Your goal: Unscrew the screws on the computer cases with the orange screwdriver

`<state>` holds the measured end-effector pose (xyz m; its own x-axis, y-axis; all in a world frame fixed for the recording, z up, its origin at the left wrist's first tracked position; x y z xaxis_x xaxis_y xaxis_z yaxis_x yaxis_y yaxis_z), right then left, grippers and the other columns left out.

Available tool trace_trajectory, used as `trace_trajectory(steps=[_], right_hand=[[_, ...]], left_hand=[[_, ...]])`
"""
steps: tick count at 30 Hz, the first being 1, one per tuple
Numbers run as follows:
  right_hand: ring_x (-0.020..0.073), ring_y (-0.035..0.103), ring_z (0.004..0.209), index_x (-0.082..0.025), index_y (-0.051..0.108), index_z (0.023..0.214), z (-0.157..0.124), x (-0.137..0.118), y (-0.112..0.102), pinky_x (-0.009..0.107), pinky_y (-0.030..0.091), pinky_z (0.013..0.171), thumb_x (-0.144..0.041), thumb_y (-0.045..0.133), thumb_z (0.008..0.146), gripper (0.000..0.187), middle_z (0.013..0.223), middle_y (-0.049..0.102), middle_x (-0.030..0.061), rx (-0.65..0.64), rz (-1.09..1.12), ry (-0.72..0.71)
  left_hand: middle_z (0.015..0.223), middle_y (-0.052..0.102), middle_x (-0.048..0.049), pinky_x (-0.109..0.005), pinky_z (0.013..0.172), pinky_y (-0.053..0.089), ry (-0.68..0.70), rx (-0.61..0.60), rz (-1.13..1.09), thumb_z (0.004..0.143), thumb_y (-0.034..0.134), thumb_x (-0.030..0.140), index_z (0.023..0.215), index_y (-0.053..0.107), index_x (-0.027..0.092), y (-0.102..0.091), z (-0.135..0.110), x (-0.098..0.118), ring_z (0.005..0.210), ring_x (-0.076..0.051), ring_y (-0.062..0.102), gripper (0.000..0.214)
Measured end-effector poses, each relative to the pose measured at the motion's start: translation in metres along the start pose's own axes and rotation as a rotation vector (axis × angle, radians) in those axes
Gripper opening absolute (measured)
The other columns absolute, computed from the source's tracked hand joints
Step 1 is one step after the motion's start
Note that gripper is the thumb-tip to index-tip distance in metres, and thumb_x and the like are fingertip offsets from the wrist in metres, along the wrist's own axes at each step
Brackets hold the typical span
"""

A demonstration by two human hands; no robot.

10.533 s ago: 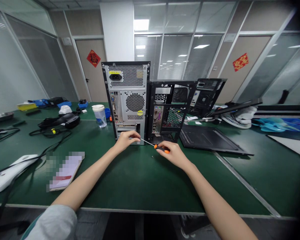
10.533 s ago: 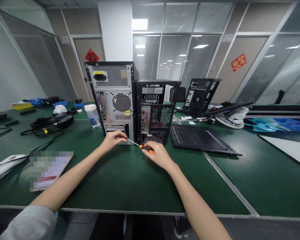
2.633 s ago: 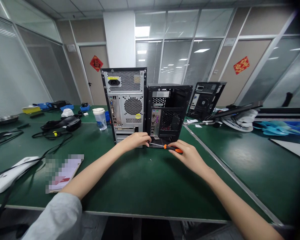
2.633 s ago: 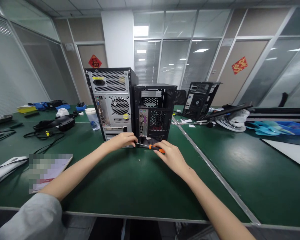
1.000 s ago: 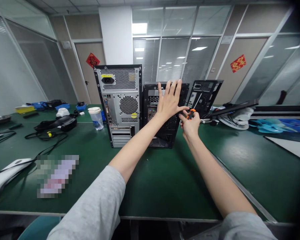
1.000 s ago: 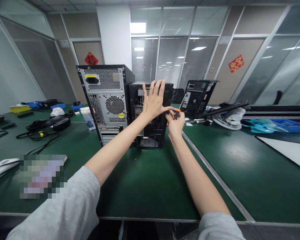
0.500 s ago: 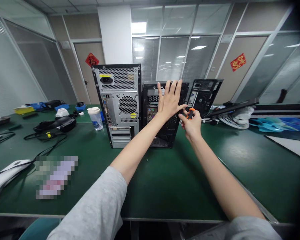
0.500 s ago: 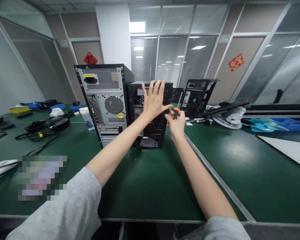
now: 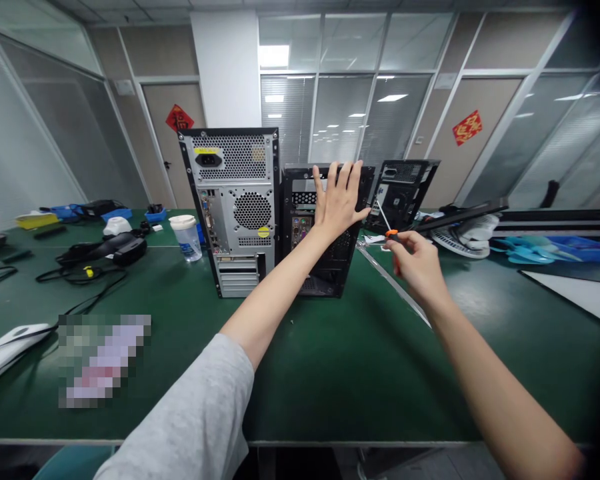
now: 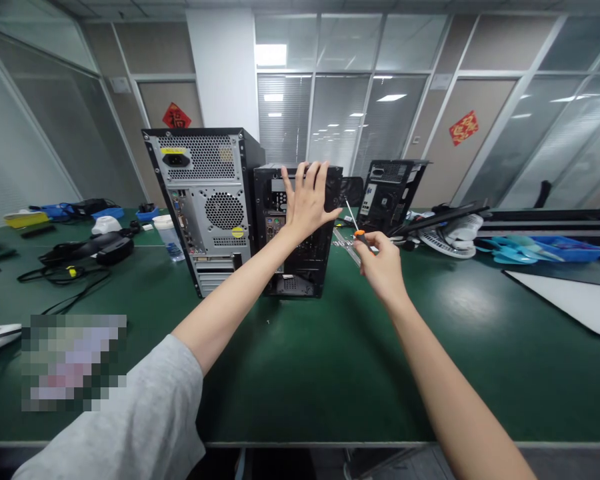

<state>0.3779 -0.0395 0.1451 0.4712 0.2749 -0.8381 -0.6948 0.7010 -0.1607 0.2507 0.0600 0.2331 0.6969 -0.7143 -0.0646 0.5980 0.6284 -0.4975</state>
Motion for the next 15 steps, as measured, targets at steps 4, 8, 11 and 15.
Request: trace_trajectory(steps=[4,8,11,15], right_hand=[[0.0139,0.053,0.05,-0.02,0.064,0.083,-0.005,-0.01,-0.007,0.029,0.04,0.049,-0.037,0.059,0.074,0.021,0.075,0.066,0.0028,0.054,-0.233,-0.128],[0.0221,0.063,0.076,-0.019,0.067,0.082,-0.009,-0.02,-0.006,0.035,0.046,0.071,-0.035,0.058,0.073,0.02,0.083,0.07,0.0074,0.126,-0.368,-0.245],[0.023,0.063,0.078,-0.019,0.067,0.083,-0.011,-0.024,-0.006,0.036,0.047,0.075,-0.033,0.058,0.073,0.019,0.085,0.071,0.0081,0.135,-0.39,-0.248],[0.023,0.063,0.076,-0.019,0.068,0.083,-0.012,-0.025,-0.008,0.036,0.046,0.075,-0.033,0.058,0.071,0.021,0.083,0.071,0.008,0.154,-0.401,-0.23]], left_hand=[[0.148,0.034,-0.0137,-0.059,0.116,-0.005,-0.005,-0.026,-0.011,0.078,0.053,0.053,0.146,0.028,0.017,0.001,0.0,-0.001,0.141,-0.036,0.016,0.081],[0.149,0.034,-0.0119,-0.059,0.116,-0.005,0.003,-0.018,-0.035,0.078,0.052,0.054,0.146,0.026,0.02,0.002,0.0,-0.003,0.142,-0.035,0.015,0.081],[0.149,0.034,-0.0111,-0.059,0.116,-0.004,0.001,-0.017,-0.037,0.078,0.051,0.055,0.146,0.026,0.021,0.003,0.0,-0.003,0.142,-0.034,0.013,0.08],[0.148,0.035,-0.0125,-0.059,0.116,-0.004,0.005,-0.011,-0.027,0.079,0.051,0.055,0.146,0.028,0.018,0.003,0.0,-0.003,0.142,-0.035,0.015,0.08]])
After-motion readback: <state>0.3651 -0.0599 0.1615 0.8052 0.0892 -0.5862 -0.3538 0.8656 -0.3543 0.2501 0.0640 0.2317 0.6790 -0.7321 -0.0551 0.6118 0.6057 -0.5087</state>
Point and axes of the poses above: each hand's wrist, its own z-axis towards the middle knuckle, its own y-axis out of the palm, x = y × z, the point moved 5 cm from there along z, towards the middle knuckle
